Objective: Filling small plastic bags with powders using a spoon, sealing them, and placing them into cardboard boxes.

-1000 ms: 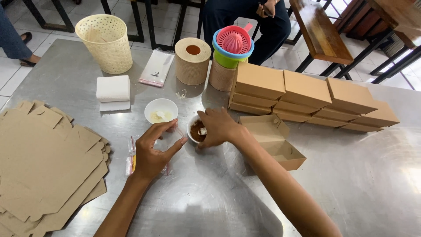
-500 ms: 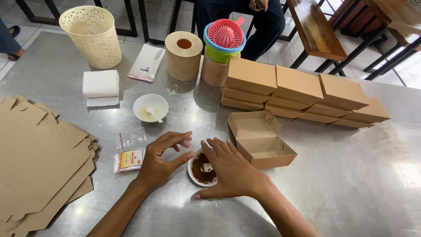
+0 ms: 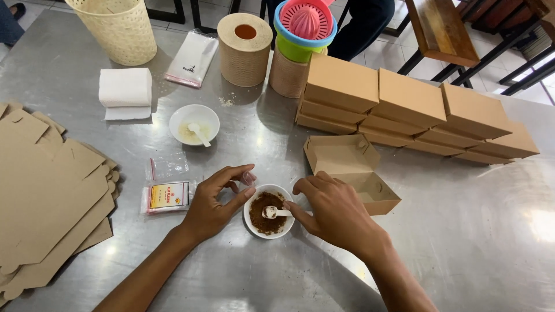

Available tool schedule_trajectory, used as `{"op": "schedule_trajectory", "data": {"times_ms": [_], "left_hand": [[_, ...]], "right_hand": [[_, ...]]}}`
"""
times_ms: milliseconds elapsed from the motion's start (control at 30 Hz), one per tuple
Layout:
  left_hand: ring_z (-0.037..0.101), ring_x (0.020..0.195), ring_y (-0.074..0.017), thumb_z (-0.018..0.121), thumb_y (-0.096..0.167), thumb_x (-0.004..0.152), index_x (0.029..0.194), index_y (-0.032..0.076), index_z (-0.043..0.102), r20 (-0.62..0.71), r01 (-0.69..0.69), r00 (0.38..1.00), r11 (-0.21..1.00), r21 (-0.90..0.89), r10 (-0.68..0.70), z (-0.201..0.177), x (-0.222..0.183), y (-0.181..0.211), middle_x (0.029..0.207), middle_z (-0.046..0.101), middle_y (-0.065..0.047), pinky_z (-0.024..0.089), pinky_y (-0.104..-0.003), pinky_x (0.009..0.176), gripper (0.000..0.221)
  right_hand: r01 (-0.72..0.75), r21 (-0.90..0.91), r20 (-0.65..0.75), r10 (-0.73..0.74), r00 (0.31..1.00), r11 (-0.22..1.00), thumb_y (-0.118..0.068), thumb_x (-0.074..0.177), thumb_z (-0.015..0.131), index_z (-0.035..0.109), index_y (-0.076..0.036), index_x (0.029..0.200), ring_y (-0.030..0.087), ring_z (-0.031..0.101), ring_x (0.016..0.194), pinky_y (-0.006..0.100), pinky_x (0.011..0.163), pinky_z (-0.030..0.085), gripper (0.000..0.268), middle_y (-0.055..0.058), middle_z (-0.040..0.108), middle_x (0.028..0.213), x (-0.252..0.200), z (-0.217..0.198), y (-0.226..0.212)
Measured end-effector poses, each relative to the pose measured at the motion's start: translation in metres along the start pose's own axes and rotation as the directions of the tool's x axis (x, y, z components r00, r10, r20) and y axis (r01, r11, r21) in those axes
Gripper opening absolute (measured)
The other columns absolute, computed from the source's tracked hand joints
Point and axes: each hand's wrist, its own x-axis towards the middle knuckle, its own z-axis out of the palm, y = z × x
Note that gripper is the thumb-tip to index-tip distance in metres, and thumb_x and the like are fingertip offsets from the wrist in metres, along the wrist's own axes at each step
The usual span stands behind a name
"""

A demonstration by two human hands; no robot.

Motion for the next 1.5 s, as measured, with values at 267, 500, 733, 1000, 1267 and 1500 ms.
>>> {"op": "schedule_trajectory", "data": {"times_ms": [267,500,733,1000,1267,1500], "left_hand": [[0.073,0.099,-0.0234,0.074,0.019,0.095,0.134,0.005,0.069,-0.026,0.044,0.999,0.999,-0.005,-0.044,0.004,-0.001,-0.002,0.106,0.076,-0.015,0.058,-0.036,0.077,0.042],[0.073,0.099,-0.0248,0.074,0.021,0.096,0.134,0.004,0.068,-0.015,0.065,0.998,0.998,-0.019,-0.065,0.005,-0.004,-0.003,0.107,0.075,-0.016,0.058,-0.035,0.075,0.042],[0.076,0.095,-0.0262,0.078,0.020,0.093,0.130,0.003,0.070,0.008,0.066,0.998,0.998,0.001,-0.066,0.006,-0.004,-0.005,0.104,0.076,-0.016,0.059,-0.036,0.075,0.042],[0.077,0.090,-0.0262,0.080,0.018,0.091,0.126,0.002,0.072,0.020,0.053,0.998,0.998,-0.020,-0.052,0.006,-0.004,-0.005,0.100,0.076,-0.018,0.060,-0.037,0.074,0.040],[0.076,0.087,-0.0244,0.081,0.017,0.089,0.126,0.003,0.073,0.035,0.056,0.998,0.998,-0.023,-0.055,0.005,-0.005,-0.003,0.100,0.076,-0.018,0.059,-0.036,0.073,0.040],[0.077,0.088,-0.0260,0.081,0.017,0.090,0.127,0.003,0.072,0.030,0.035,0.999,0.999,-0.020,-0.035,0.005,-0.005,-0.007,0.101,0.076,-0.018,0.060,-0.036,0.073,0.041]], "right_hand": [[0.010,0.029,0.072,-0.012,0.997,1.000,-0.037,0.091,0.072,0.073,-0.014,0.106,0.034,0.076,0.080,0.043,0.078,0.058,0.027,0.010,0.079,0.084,-0.001,0.002,-0.001],[0.092,0.088,-0.074,-0.086,0.994,0.992,-0.019,0.087,0.074,0.082,-0.014,0.092,0.028,0.071,0.079,0.040,0.075,0.057,0.010,0.007,0.076,0.085,-0.004,-0.008,-0.009],[0.184,0.068,-0.282,-0.158,0.946,0.981,-0.016,0.094,0.070,0.082,-0.016,0.097,0.021,0.074,0.084,0.032,0.066,0.059,0.013,0.003,0.076,0.093,0.000,0.013,0.002],[0.224,-0.012,-0.172,-0.223,0.960,0.974,-0.011,0.095,0.066,0.083,-0.014,0.102,0.025,0.072,0.074,0.035,0.058,0.058,0.019,0.007,0.074,0.084,-0.003,0.000,0.003],[0.124,0.056,0.078,-0.128,0.989,0.991,-0.017,0.092,0.062,0.084,-0.016,0.088,0.025,0.073,0.068,0.037,0.058,0.058,0.022,0.004,0.074,0.075,-0.008,-0.021,0.000],[0.130,0.117,0.100,-0.142,0.985,0.985,-0.013,0.088,0.064,0.084,-0.014,0.082,0.023,0.071,0.060,0.033,0.057,0.057,0.021,0.004,0.073,0.067,-0.013,-0.021,-0.013]]}}
